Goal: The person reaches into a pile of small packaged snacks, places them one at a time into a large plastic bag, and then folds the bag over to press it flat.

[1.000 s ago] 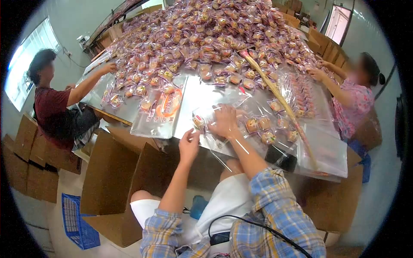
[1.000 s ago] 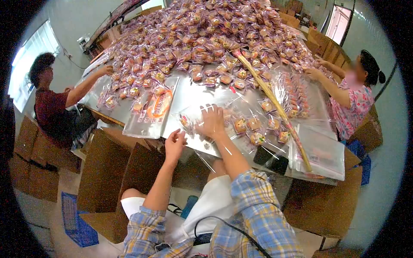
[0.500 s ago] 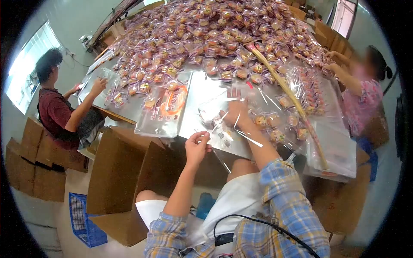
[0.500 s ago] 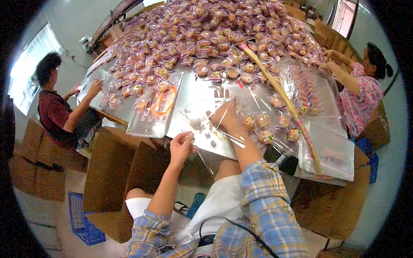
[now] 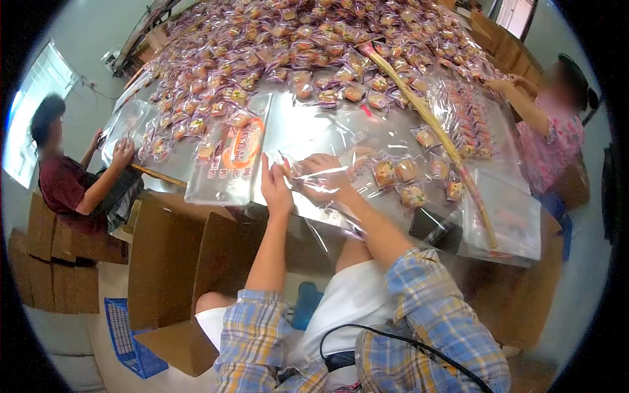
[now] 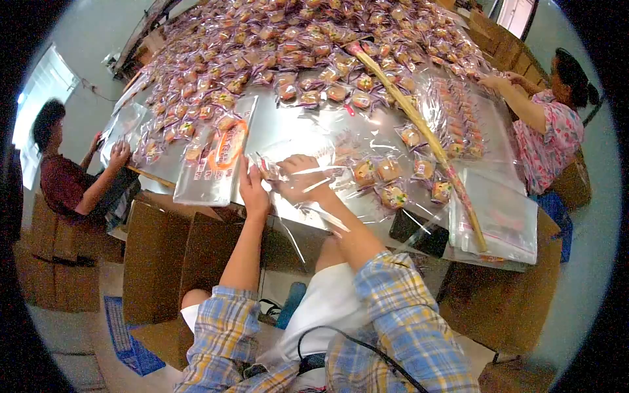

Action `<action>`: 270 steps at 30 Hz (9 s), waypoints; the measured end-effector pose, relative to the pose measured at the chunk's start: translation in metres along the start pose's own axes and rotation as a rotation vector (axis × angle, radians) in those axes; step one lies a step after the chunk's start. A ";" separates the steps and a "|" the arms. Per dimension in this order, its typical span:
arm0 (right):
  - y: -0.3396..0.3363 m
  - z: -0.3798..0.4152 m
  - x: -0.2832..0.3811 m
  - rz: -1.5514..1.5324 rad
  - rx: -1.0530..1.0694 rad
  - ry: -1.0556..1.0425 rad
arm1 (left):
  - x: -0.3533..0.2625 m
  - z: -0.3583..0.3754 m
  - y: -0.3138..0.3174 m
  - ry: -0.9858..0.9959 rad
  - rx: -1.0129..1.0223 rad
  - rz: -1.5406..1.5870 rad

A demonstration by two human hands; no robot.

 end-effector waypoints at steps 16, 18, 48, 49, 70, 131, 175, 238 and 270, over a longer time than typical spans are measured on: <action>-0.004 0.000 -0.003 -0.037 -0.050 -0.004 | -0.024 0.012 0.013 0.506 0.127 -0.473; -0.009 -0.002 0.000 -0.027 -0.018 0.016 | -0.027 0.012 0.014 0.545 0.202 -0.526; -0.051 -0.005 -0.023 -0.464 -0.226 0.474 | -0.025 0.012 0.019 0.434 0.145 -0.596; -0.046 -0.011 -0.026 -0.467 -0.212 0.496 | -0.025 0.012 0.019 0.424 0.141 -0.579; -0.019 -0.036 -0.038 -0.322 0.326 0.540 | -0.020 0.012 0.017 0.412 0.084 -0.599; 0.018 -0.039 -0.018 -0.749 0.570 0.148 | -0.013 0.017 0.001 0.386 -0.191 -0.531; -0.030 -0.044 -0.034 -0.305 0.561 0.078 | -0.008 0.018 -0.001 0.362 -0.258 -0.512; 0.005 -0.038 -0.029 -0.756 0.391 0.135 | -0.021 0.016 0.003 0.364 -0.184 -0.517; -0.148 0.084 -0.061 0.410 0.046 0.406 | -0.009 0.017 0.002 0.290 -0.239 -0.354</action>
Point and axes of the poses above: each hand's wrist, its own z-axis away from the middle knuckle, its own y-axis out of the palm, x = y × z, the point moved 3 cm from there along -z, towards the middle knuckle, and after that the axes turned 14 degrees about y, right-handed, at the moved point
